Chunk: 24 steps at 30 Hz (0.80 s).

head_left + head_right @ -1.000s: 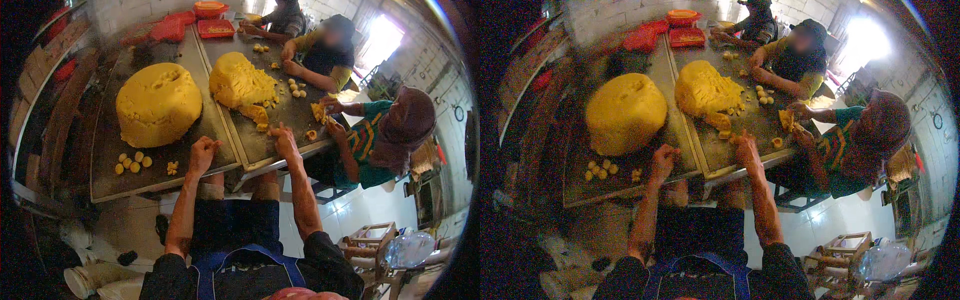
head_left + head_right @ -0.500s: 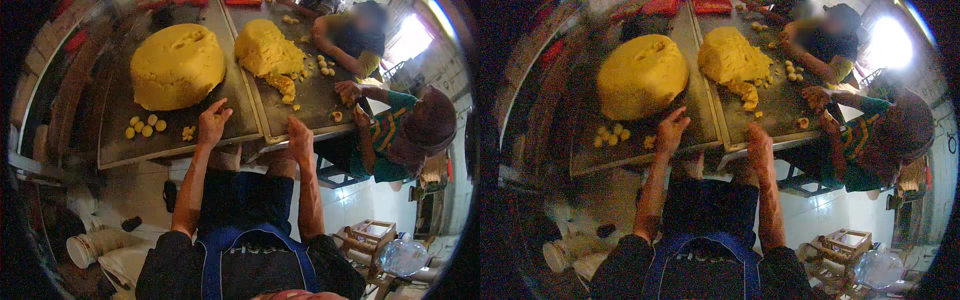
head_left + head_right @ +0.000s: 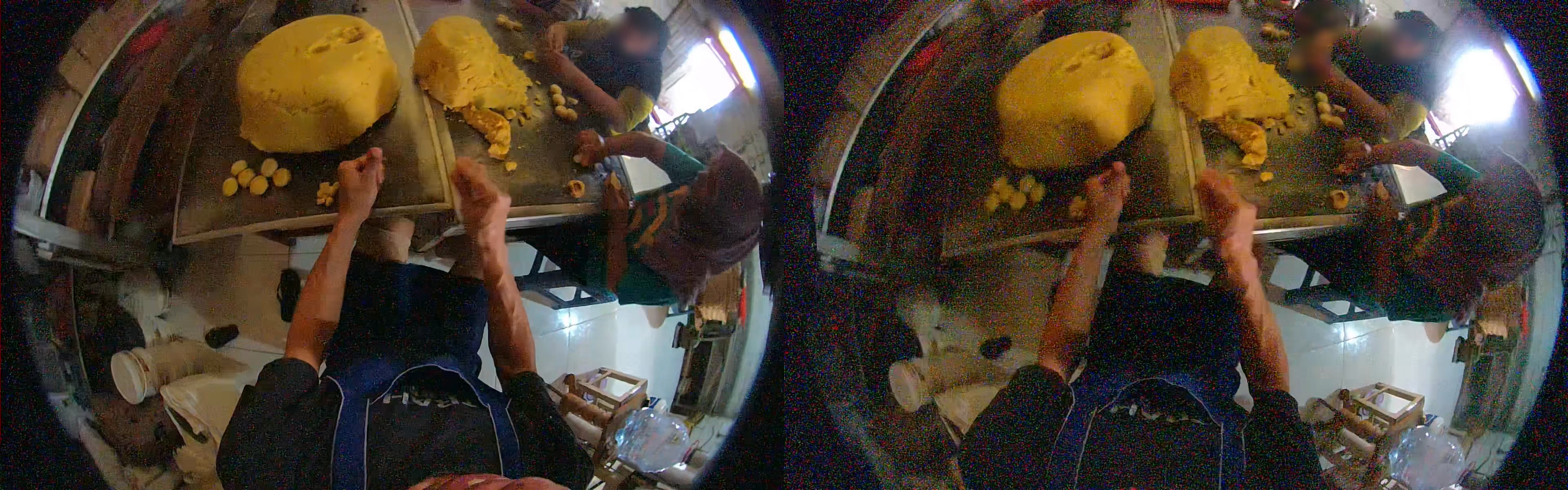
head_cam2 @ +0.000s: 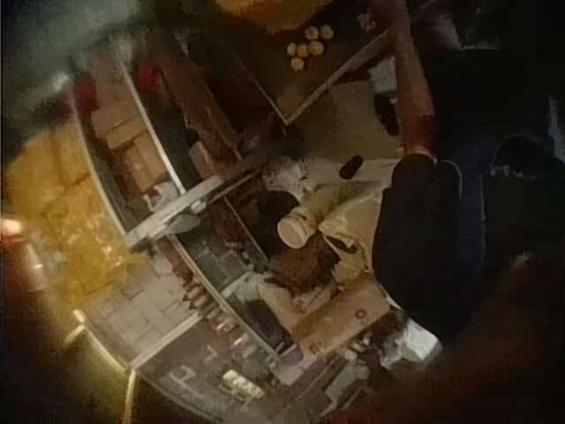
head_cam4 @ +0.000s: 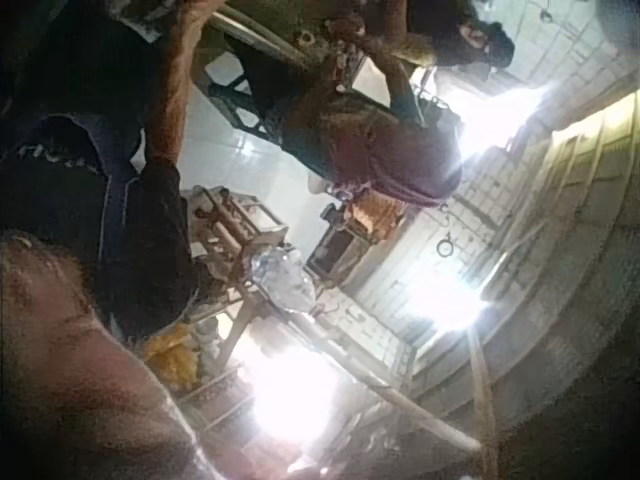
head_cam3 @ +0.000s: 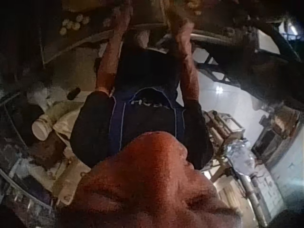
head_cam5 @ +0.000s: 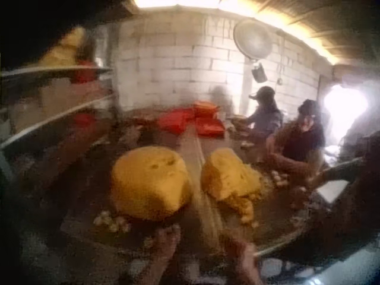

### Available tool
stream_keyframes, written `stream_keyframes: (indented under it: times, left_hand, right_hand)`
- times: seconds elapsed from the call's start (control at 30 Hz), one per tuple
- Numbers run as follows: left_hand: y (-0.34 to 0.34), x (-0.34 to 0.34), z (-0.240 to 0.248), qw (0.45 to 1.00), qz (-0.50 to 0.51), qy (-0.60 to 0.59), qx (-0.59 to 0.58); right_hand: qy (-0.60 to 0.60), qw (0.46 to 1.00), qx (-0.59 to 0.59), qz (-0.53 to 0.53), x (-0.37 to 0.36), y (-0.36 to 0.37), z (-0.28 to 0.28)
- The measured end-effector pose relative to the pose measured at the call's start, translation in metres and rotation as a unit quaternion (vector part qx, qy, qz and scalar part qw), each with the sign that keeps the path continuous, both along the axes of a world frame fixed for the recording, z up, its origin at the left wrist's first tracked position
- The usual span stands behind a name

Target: The person is preparing dough for pastries by hand at a table.

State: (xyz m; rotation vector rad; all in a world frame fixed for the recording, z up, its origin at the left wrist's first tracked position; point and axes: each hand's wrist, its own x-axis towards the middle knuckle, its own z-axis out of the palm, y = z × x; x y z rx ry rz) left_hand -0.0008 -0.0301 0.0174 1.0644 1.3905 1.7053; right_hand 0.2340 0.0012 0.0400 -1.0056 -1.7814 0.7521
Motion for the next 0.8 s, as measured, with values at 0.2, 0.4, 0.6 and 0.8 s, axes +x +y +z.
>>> stream_keyframes:
  times: [0.2,0.4,0.6,0.8]
  left_hand:
    - [0.0,-0.005,0.005,1.0,-0.005,0.023,-0.007]
    - [-0.008,-0.003,-0.002,1.0,-0.008,-0.011,-0.007]
    - [-0.005,0.018,0.013,0.999,-0.018,-0.029,0.001]
    - [0.001,-0.003,-0.012,0.985,-0.046,-0.166,0.002]
  right_hand:
    - [-0.134,0.956,0.15,0.212,-0.049,-0.03,-0.001]
    - [0.104,0.994,0.013,-0.026,0.017,0.028,0.013]
    - [-0.132,0.974,0.086,-0.161,0.094,0.055,0.02]
    - [-0.172,0.96,0.126,-0.183,0.085,0.062,0.006]
